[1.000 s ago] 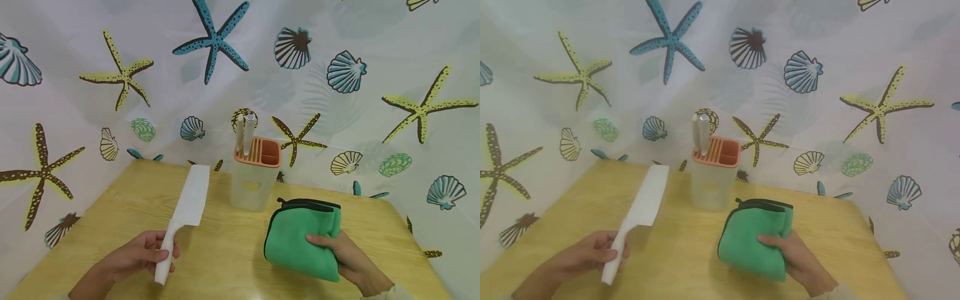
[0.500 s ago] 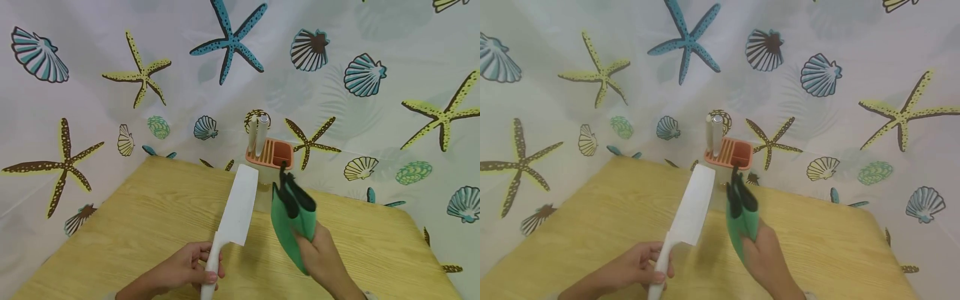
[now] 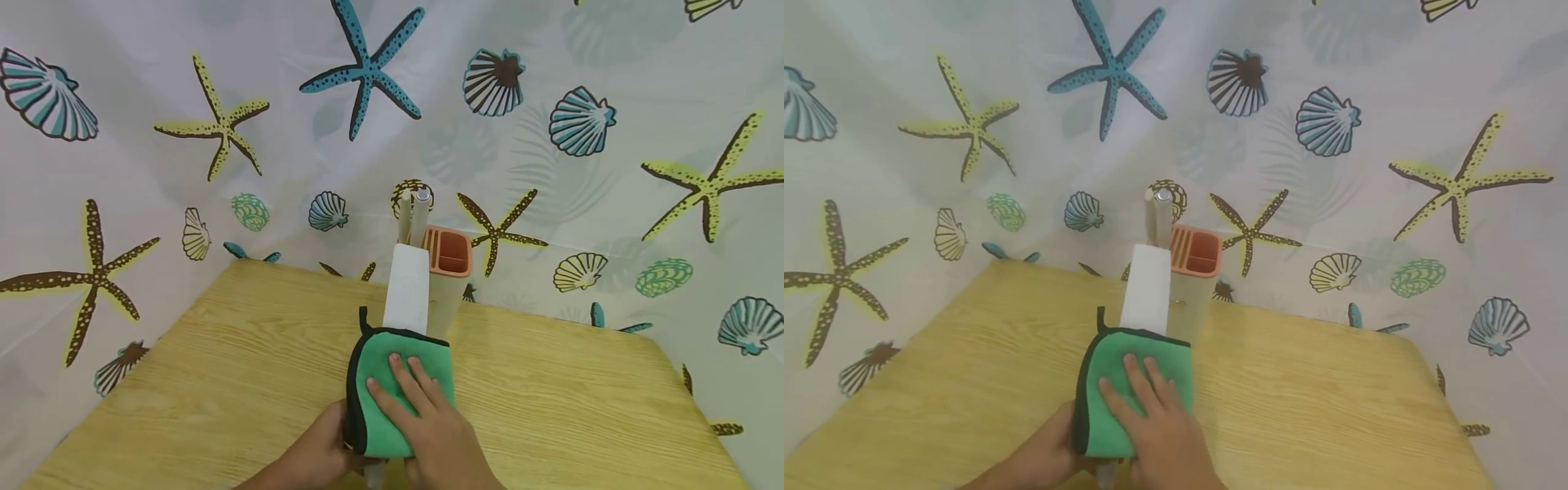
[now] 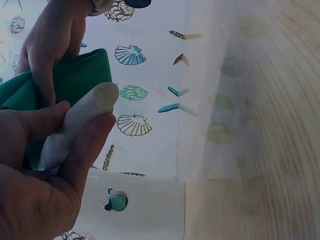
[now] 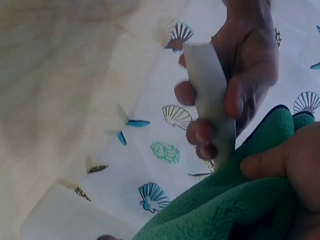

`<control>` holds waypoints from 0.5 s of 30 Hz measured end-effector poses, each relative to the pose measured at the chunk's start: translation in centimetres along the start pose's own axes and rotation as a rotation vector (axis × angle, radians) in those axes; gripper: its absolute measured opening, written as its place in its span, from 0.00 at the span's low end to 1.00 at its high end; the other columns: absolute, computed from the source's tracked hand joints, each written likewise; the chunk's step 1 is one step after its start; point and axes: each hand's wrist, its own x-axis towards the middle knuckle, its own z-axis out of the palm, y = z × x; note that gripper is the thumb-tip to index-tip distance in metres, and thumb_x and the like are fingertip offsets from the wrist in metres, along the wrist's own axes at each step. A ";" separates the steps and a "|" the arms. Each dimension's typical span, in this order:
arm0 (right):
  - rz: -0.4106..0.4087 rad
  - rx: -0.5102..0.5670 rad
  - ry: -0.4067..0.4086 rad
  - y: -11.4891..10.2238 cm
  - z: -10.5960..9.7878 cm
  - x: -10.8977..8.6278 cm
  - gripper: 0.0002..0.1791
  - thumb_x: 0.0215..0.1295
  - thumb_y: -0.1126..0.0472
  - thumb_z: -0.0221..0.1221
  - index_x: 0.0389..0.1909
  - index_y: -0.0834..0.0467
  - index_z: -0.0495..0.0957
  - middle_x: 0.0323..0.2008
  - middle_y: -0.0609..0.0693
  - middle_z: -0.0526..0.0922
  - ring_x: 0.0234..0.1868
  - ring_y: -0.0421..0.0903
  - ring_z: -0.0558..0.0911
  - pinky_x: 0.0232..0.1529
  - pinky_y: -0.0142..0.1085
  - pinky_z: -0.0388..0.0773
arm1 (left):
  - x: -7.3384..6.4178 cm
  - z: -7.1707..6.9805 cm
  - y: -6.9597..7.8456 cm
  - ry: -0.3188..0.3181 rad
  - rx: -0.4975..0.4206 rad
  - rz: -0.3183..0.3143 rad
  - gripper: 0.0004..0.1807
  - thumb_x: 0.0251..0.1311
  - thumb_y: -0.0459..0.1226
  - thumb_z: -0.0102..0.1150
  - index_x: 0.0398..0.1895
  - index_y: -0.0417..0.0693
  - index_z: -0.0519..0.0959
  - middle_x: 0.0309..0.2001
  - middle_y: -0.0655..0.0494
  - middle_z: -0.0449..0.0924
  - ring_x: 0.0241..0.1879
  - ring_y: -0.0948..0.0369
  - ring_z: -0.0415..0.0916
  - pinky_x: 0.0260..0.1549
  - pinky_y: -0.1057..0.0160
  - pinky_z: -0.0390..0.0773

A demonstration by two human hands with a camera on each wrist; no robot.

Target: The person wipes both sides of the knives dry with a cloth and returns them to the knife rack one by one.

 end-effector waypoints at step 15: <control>0.286 0.118 -0.032 5.1 -4.3 3.5 0.52 0.42 0.83 0.52 0.73 0.44 0.67 0.78 0.52 0.59 0.78 0.59 0.59 0.26 0.33 0.74 | 0.0 2.0 -0.3 -0.180 -0.239 -0.134 0.23 0.67 0.37 0.62 0.59 0.32 0.69 0.44 0.56 0.81 0.35 0.67 0.85 0.41 0.69 0.84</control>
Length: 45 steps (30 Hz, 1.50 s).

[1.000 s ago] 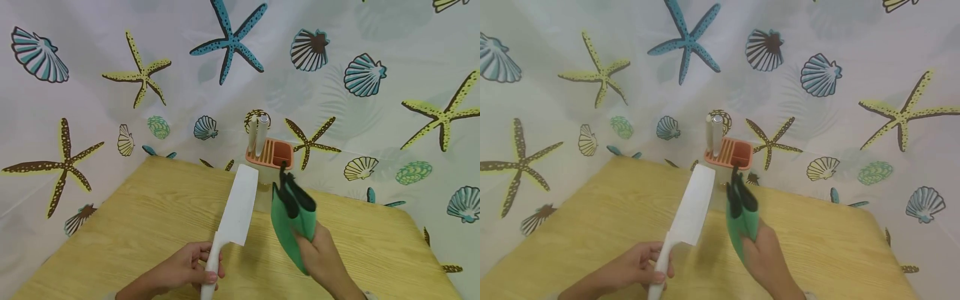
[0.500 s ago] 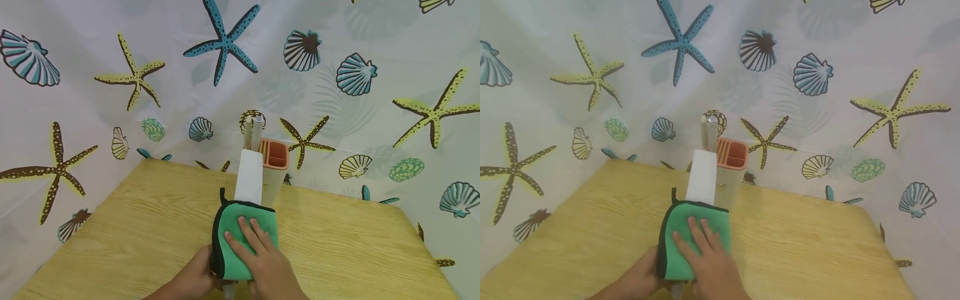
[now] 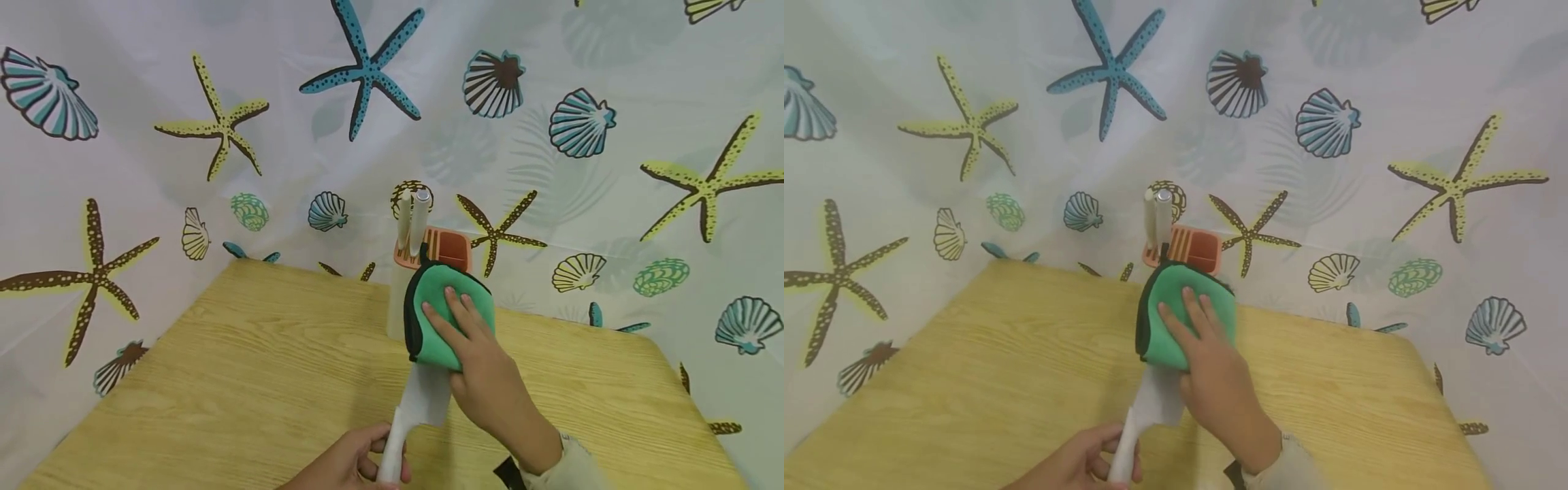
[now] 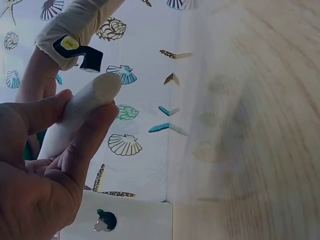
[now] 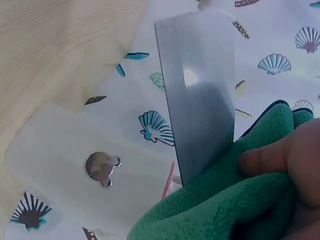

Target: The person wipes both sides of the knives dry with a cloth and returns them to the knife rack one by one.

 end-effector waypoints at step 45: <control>-0.064 -0.221 0.149 -1.0 0.1 -2.5 0.53 0.38 0.79 0.54 0.72 0.44 0.68 0.77 0.53 0.61 0.75 0.57 0.65 0.36 0.40 0.86 | 1.6 0.3 1.2 -0.010 0.178 0.073 0.24 0.65 0.36 0.63 0.61 0.37 0.70 0.47 0.37 0.82 0.38 0.67 0.85 0.36 0.70 0.84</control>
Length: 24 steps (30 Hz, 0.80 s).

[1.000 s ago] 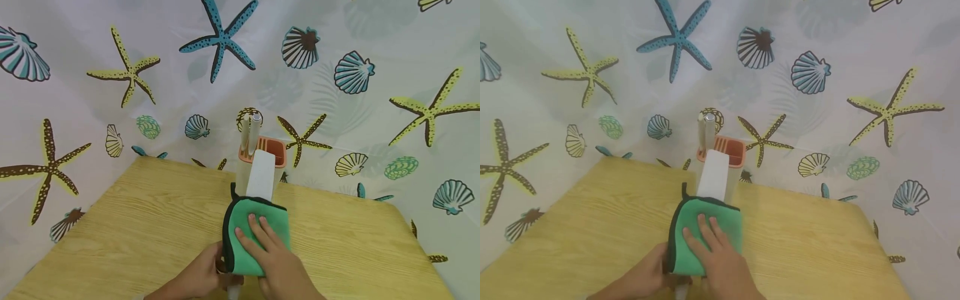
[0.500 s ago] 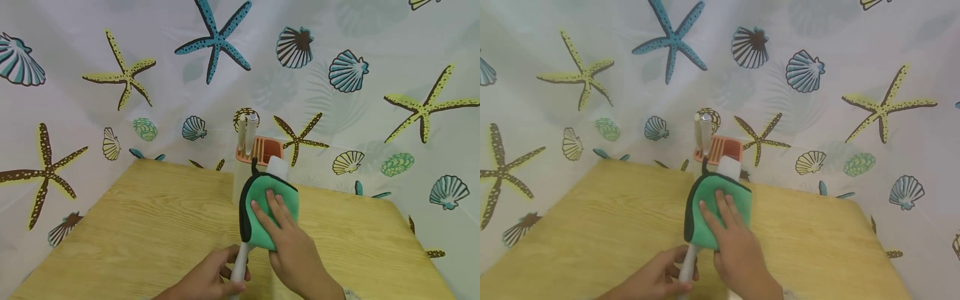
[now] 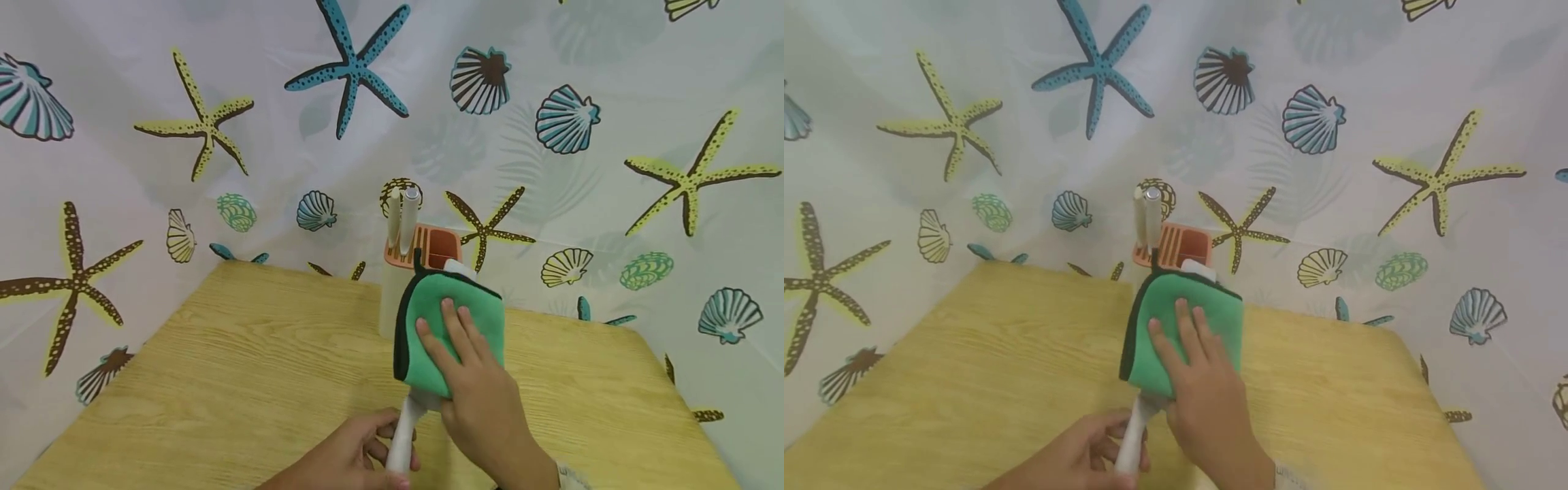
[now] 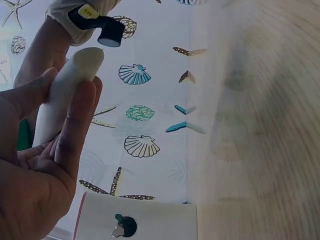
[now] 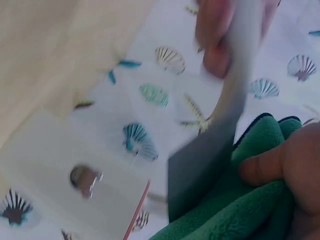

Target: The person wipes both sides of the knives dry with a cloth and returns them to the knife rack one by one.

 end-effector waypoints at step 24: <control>0.035 -0.110 0.288 1.2 -3.0 2.5 0.46 0.45 0.81 0.53 0.69 0.48 0.72 0.73 0.57 0.68 0.70 0.60 0.73 0.25 0.53 0.84 | 0.1 1.4 0.4 0.027 -0.048 0.086 0.23 0.70 0.39 0.58 0.66 0.47 0.73 0.55 0.34 0.79 0.45 0.69 0.85 0.33 0.70 0.85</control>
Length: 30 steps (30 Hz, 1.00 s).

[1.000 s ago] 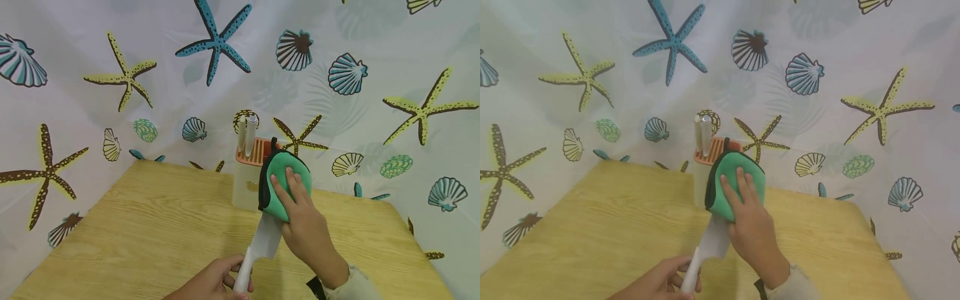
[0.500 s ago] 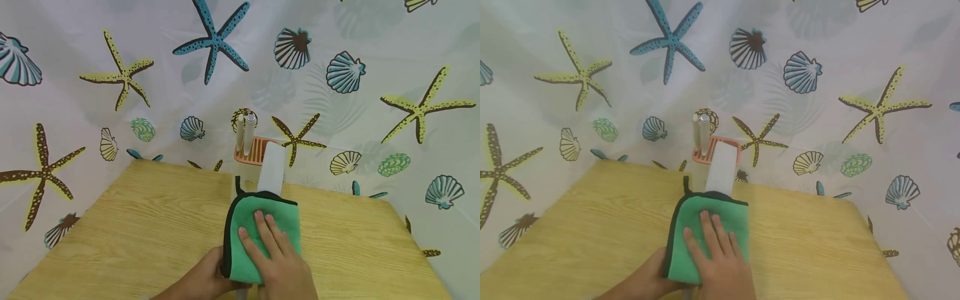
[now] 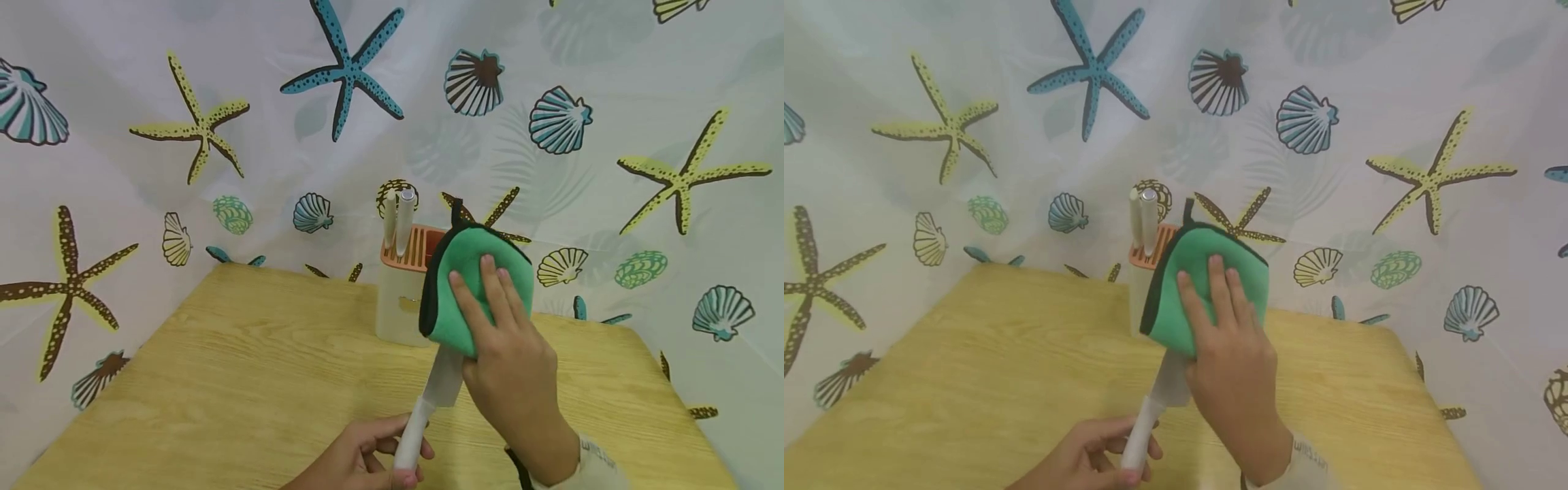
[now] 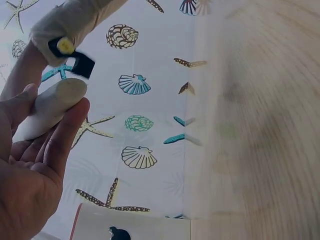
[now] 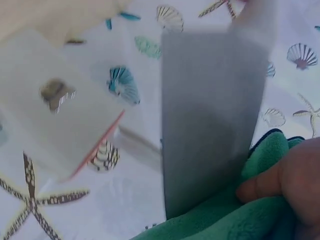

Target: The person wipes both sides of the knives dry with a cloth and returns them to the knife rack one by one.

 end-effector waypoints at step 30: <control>-0.192 0.009 -0.172 -4.5 0.6 -5.2 0.51 0.20 0.71 0.59 0.61 0.50 0.79 0.70 0.49 0.73 0.68 0.51 0.76 0.34 0.34 0.86 | 1.9 -0.1 -0.2 0.220 0.252 0.268 0.22 0.56 0.30 0.69 0.54 0.42 0.76 0.46 0.39 0.83 0.44 0.70 0.80 0.46 0.66 0.84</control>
